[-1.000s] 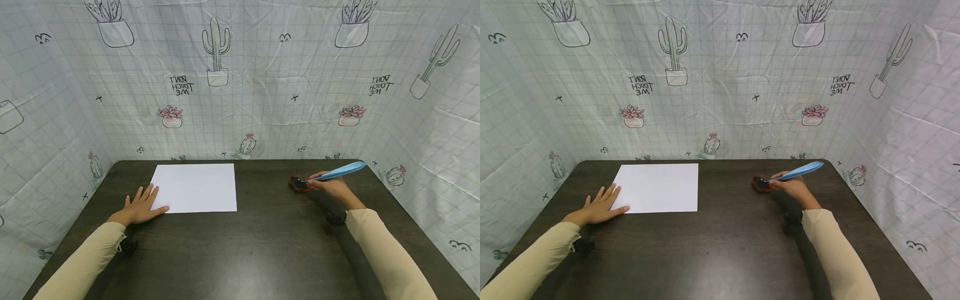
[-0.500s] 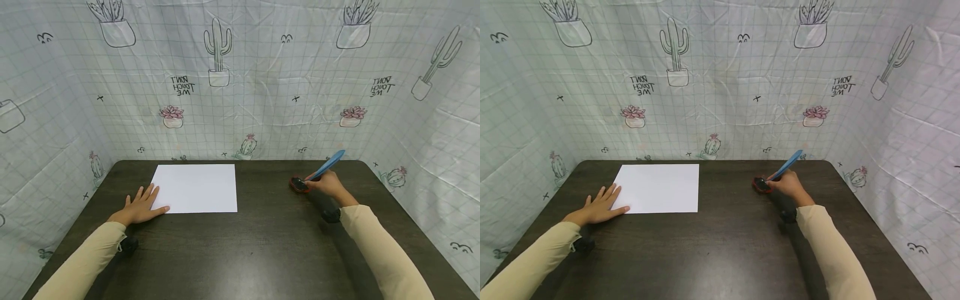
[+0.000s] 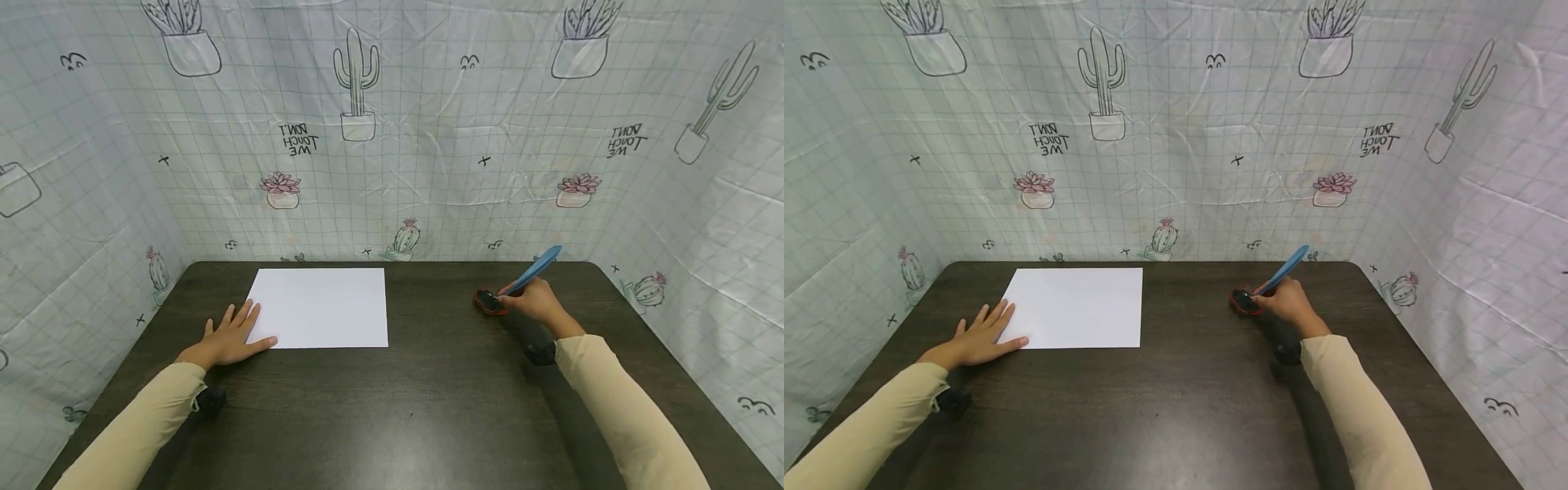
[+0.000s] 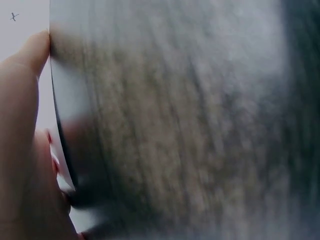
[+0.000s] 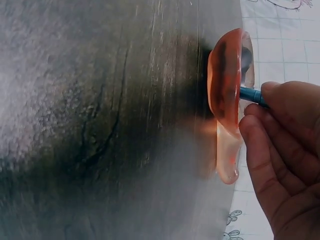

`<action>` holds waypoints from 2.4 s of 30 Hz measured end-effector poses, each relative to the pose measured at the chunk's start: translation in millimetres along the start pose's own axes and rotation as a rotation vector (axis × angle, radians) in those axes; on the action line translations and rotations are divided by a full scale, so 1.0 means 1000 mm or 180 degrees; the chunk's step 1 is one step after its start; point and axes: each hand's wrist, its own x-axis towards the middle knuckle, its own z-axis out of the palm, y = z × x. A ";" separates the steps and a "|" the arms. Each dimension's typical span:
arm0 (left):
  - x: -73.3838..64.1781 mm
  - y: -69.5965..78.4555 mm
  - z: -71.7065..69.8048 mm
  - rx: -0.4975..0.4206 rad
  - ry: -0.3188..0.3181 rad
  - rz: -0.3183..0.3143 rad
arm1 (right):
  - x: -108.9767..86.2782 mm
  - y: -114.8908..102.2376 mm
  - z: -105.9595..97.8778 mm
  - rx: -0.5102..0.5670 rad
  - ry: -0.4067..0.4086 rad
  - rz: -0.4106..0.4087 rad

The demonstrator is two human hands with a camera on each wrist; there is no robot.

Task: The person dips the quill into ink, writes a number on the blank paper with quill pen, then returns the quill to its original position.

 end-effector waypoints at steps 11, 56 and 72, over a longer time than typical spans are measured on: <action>-0.001 -0.002 0.001 -0.0029 0.0009 0.0004 | 0.001 -0.002 0.002 -0.0047 -0.0025 -0.0138; 0.001 0.000 -0.001 -0.0002 -0.0041 -0.0027 | -0.002 -0.015 -0.005 0.0326 -0.0255 0.0526; 0.000 0.000 0.000 -0.0075 -0.0059 0.0008 | -0.001 -0.023 -0.005 0.0445 -0.0394 0.0658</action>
